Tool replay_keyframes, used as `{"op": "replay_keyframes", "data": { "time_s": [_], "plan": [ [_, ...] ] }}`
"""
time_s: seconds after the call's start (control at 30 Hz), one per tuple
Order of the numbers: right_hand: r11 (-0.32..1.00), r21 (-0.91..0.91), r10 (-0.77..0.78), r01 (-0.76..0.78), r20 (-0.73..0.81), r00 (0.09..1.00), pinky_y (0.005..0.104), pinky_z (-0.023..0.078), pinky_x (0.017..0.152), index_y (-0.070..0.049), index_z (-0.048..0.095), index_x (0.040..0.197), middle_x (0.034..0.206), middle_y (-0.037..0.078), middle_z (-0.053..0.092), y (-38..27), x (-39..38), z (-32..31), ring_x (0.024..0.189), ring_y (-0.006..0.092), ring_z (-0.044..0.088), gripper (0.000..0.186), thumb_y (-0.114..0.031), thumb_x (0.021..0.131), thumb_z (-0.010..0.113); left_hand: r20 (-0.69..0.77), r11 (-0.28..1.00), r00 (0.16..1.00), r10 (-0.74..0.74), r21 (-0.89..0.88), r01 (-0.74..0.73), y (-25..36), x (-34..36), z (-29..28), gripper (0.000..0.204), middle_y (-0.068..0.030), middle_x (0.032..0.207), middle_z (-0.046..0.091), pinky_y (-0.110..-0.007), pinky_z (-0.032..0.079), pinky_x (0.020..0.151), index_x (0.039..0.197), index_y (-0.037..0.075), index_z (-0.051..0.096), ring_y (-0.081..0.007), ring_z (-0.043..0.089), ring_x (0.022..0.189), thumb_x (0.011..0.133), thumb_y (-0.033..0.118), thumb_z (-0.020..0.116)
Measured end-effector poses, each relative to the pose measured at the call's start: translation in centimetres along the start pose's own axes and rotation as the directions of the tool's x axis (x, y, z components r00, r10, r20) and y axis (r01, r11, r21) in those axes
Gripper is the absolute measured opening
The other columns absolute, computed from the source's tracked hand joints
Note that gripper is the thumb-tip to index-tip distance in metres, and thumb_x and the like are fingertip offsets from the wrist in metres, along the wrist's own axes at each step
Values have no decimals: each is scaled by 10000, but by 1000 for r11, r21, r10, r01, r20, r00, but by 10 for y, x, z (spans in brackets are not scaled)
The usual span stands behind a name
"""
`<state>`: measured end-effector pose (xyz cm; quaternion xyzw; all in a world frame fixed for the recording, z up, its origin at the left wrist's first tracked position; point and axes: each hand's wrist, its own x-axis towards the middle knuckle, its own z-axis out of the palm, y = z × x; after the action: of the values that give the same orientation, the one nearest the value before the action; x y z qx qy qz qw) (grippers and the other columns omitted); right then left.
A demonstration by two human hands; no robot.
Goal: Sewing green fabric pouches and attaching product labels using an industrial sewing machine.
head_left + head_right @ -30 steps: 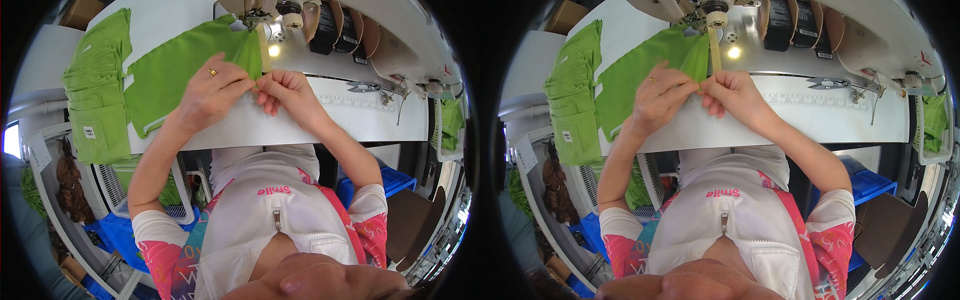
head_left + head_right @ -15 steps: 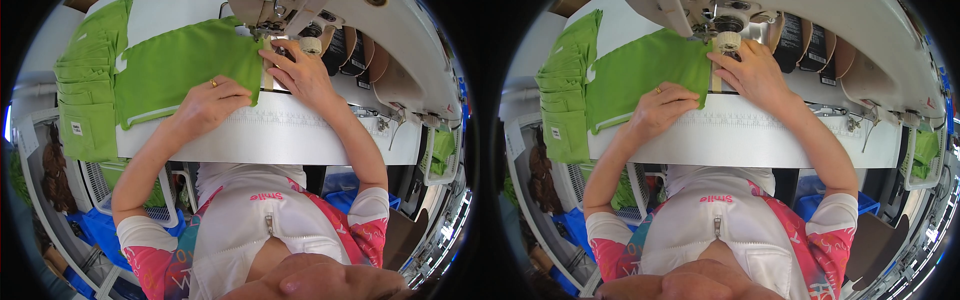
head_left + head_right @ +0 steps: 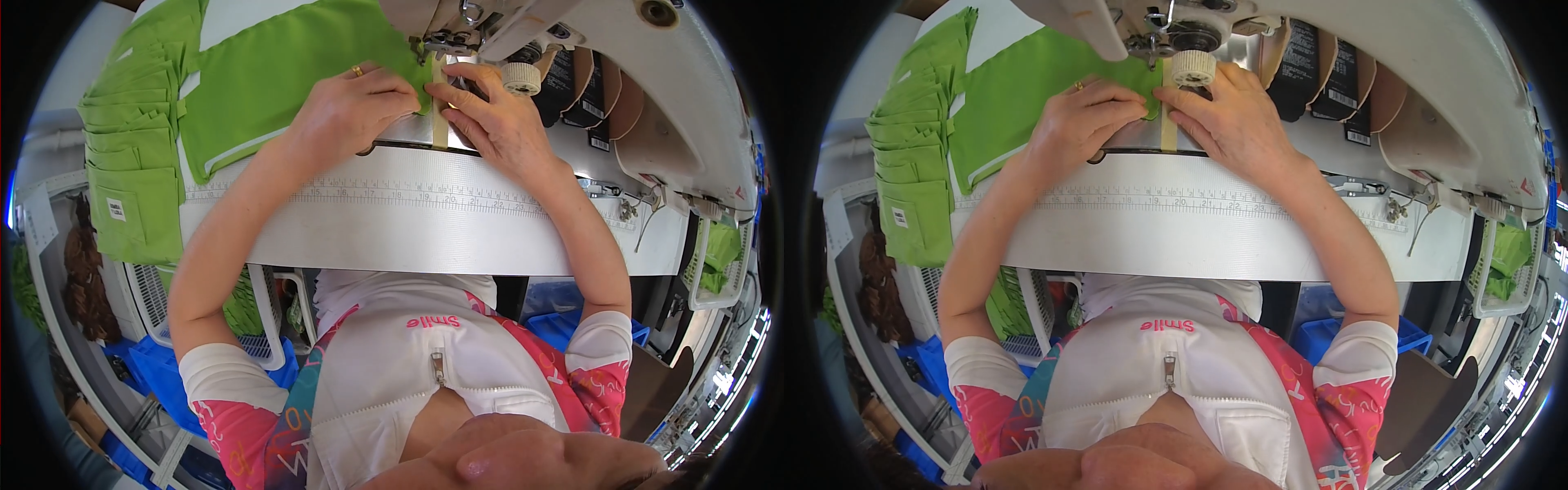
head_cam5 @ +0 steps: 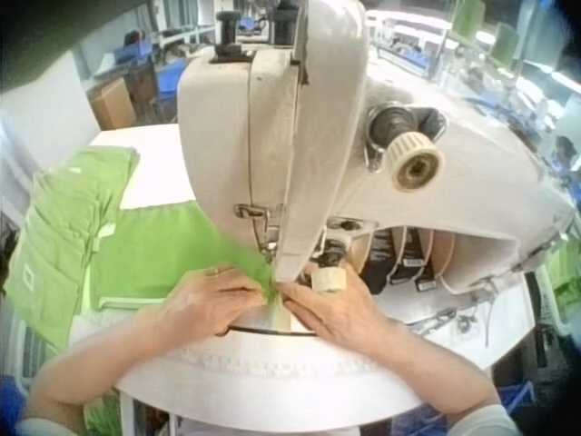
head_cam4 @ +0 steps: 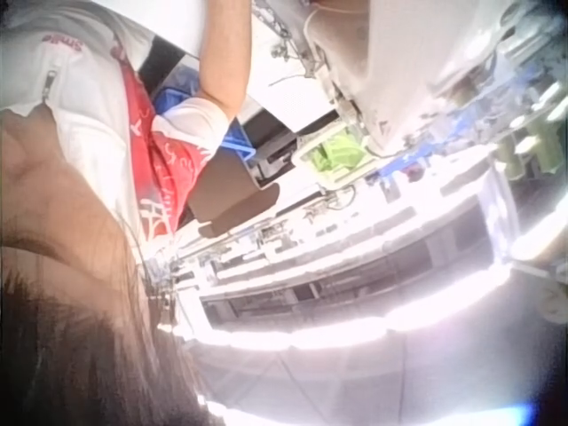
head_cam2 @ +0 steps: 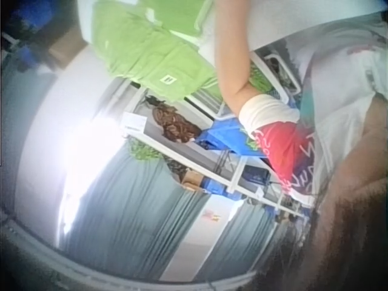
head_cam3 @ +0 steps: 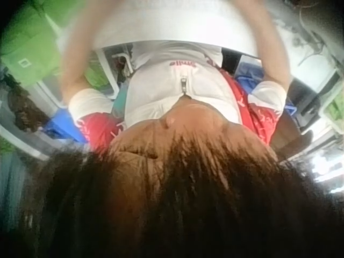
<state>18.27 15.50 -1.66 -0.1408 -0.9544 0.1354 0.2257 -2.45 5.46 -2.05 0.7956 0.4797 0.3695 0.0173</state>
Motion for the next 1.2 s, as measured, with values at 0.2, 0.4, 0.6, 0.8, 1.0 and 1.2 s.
{"op": "replay_keyframes", "data": {
  "time_s": [0.2,0.4,0.6,0.8,1.0,1.2],
  "plan": [
    [994,-111,15,-15,2,1000,350,516,624,-126,576,1175,1146,91,535,4,5,3,720,283,634,307,-152,870,578,-37,999,999,2,53,0,-20,12,4,90,-2,849,615,-322,504,659,833,106,661,-232,597,776,742,108,663],
    [991,-17,133,-135,-78,988,352,514,634,-154,568,1184,1131,80,541,5,0,7,776,284,630,313,-105,875,555,-54,997,998,-12,81,16,-24,17,7,111,3,852,614,-319,510,677,846,112,671,-223,597,796,735,107,669],
    [993,-114,-34,31,-21,999,339,520,646,-159,583,1165,1122,55,543,11,7,6,819,251,615,347,-24,846,552,-36,987,999,2,159,3,-18,16,4,151,-3,866,619,-324,516,704,875,104,678,-233,603,807,725,88,673],
    [997,-31,-80,77,-86,993,376,453,687,-121,655,1032,895,83,593,10,10,7,815,276,544,296,-72,741,642,24,998,1000,-9,66,8,-20,10,-3,181,4,957,650,-320,520,731,906,105,686,-232,613,850,733,61,657],
    [995,-90,-43,36,-71,997,373,454,711,-146,642,1039,869,71,599,9,11,7,824,268,547,300,-70,749,638,55,996,998,-28,86,23,-19,11,-3,232,-28,1017,667,-327,517,774,969,80,687,-242,621,880,748,20,649],
    [985,-169,13,-33,-119,993,376,455,723,-150,624,1035,856,74,596,3,16,5,831,273,552,286,-79,758,634,-32,995,999,-27,98,30,-31,15,2,182,-9,967,662,-319,510,775,896,98,691,-233,620,875,731,48,634]
  ]
}}
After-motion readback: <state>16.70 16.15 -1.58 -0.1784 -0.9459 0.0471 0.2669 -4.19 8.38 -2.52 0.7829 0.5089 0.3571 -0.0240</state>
